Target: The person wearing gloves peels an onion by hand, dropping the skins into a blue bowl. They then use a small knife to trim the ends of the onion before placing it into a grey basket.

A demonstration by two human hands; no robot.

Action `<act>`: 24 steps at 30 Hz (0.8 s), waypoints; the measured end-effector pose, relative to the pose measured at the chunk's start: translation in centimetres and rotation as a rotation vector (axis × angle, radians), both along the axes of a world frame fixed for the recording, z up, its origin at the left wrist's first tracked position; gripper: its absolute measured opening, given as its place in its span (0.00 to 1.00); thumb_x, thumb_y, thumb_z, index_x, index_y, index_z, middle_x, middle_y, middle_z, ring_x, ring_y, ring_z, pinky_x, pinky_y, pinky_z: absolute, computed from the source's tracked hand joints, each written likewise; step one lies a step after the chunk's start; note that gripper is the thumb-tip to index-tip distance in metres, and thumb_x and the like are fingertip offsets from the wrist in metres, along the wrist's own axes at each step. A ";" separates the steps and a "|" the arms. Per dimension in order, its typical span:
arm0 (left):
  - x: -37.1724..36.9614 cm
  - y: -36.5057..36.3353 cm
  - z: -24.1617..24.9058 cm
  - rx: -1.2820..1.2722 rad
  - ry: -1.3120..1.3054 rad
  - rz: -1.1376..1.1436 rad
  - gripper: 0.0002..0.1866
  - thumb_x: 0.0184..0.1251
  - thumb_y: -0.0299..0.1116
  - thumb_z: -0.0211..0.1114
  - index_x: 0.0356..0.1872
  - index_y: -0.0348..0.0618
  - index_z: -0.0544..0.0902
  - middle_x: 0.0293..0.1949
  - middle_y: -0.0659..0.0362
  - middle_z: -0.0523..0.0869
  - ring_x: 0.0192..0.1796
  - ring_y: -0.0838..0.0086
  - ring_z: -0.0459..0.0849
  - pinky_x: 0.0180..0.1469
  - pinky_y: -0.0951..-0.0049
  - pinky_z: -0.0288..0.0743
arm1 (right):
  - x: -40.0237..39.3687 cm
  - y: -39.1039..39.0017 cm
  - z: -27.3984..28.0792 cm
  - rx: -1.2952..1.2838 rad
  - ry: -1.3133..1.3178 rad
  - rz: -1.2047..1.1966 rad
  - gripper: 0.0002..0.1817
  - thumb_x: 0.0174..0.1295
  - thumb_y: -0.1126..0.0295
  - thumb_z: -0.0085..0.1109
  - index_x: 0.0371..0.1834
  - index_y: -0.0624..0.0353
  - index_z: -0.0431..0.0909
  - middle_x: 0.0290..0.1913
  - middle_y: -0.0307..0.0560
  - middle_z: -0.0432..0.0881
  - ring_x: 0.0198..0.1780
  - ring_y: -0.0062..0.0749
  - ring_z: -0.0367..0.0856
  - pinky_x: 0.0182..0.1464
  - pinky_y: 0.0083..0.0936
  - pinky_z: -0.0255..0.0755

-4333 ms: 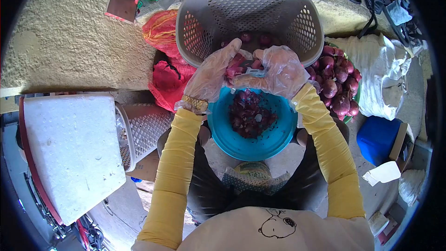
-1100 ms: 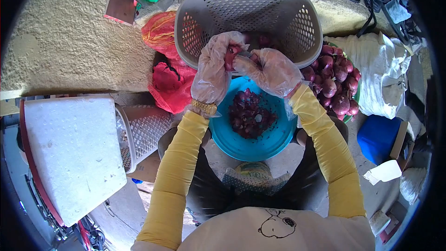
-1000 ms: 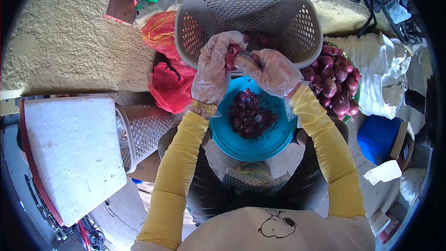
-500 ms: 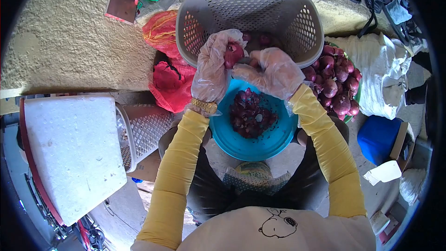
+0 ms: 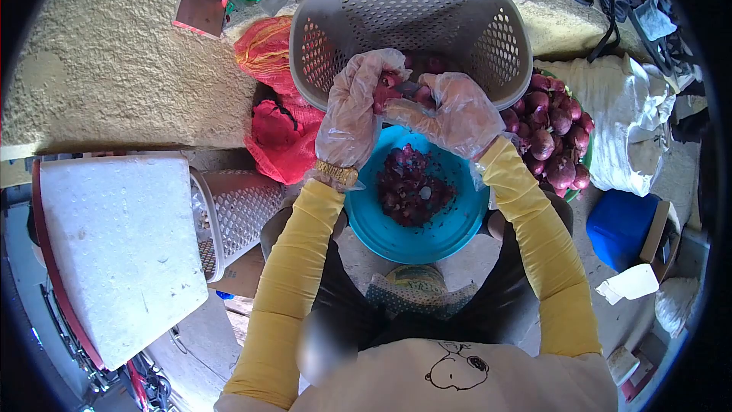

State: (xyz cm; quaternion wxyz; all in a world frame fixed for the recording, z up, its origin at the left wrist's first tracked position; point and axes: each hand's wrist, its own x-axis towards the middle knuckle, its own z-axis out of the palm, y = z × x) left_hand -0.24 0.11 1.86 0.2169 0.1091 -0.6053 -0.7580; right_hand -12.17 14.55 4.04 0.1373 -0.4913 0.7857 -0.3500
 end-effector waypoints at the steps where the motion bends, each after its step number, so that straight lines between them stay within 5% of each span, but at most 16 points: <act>1: 0.0 0.0 -0.1 0.048 0.014 -0.006 0.19 0.87 0.44 0.50 0.55 0.39 0.81 0.54 0.58 0.82 0.56 0.73 0.80 0.64 0.69 0.73 | 0.0 0.0 0.1 -0.001 0.000 0.000 0.36 0.58 0.33 0.69 0.43 0.62 0.87 0.33 0.61 0.86 0.38 0.60 0.85 0.43 0.46 0.78; 18: -0.3 0.0 -0.7 0.226 0.080 -0.045 0.20 0.84 0.44 0.57 0.58 0.36 0.80 0.49 0.55 0.85 0.50 0.74 0.83 0.55 0.70 0.81 | 0.2 -0.1 -0.1 0.047 -0.322 0.018 0.33 0.68 0.36 0.60 0.41 0.61 0.89 0.32 0.64 0.85 0.37 0.62 0.83 0.42 0.46 0.76; 24: -0.2 0.0 -0.4 0.197 0.030 -0.030 0.20 0.84 0.45 0.57 0.58 0.36 0.80 0.49 0.55 0.85 0.50 0.72 0.84 0.56 0.69 0.81 | -0.1 -0.2 -1.5 0.011 -0.073 0.098 0.34 0.66 0.34 0.61 0.33 0.61 0.87 0.28 0.62 0.83 0.34 0.62 0.82 0.40 0.48 0.75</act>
